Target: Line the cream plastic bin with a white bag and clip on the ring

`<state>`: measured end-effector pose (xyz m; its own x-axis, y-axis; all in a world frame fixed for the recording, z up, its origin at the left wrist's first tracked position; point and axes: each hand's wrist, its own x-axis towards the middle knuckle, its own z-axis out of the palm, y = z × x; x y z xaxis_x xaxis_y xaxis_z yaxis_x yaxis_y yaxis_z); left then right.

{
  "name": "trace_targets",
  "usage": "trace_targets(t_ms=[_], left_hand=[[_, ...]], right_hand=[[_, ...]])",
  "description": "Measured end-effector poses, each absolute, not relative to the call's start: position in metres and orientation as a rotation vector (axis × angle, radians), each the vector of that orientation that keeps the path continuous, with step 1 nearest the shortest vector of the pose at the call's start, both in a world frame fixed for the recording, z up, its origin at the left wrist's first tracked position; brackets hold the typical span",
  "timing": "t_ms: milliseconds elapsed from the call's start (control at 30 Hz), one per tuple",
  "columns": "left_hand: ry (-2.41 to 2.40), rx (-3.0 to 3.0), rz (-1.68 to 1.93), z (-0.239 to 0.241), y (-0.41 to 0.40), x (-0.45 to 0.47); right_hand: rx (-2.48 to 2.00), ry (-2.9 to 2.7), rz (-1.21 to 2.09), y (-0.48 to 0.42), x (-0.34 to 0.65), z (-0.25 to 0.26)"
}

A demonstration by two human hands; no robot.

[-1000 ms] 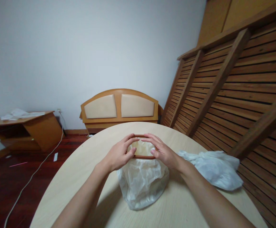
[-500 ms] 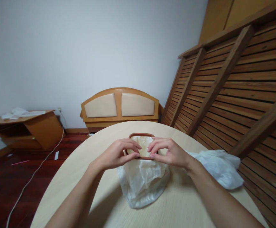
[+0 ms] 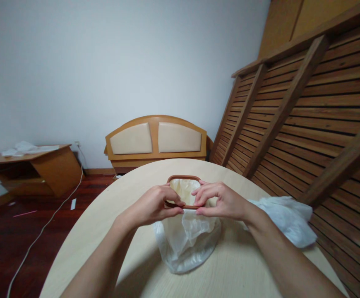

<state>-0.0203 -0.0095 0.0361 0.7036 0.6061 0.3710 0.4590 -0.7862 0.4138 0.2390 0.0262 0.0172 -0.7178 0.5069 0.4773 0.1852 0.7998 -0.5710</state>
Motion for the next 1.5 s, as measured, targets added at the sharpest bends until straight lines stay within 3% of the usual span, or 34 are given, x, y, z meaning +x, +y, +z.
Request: trace_targets(t_ms=[600, 933, 1267, 1500], left_hand=[[0.880, 2.588, 0.792, 0.034, -0.009, -0.017], [1.122, 2.759, 0.978, 0.025, -0.003, -0.019], [1.044, 2.782, 0.998, 0.012, 0.001, 0.000], [1.419, 2.815, 1.033, -0.002, 0.008, -0.003]], right_hand=[[-0.583, -2.317, 0.701, 0.030, 0.241, 0.015], [-0.604, -2.327, 0.431, 0.028, 0.245, 0.025], [-0.608, -2.333, 0.447, 0.032, 0.240, 0.015], [-0.618, -2.332, 0.303, 0.033, 0.231, 0.011]])
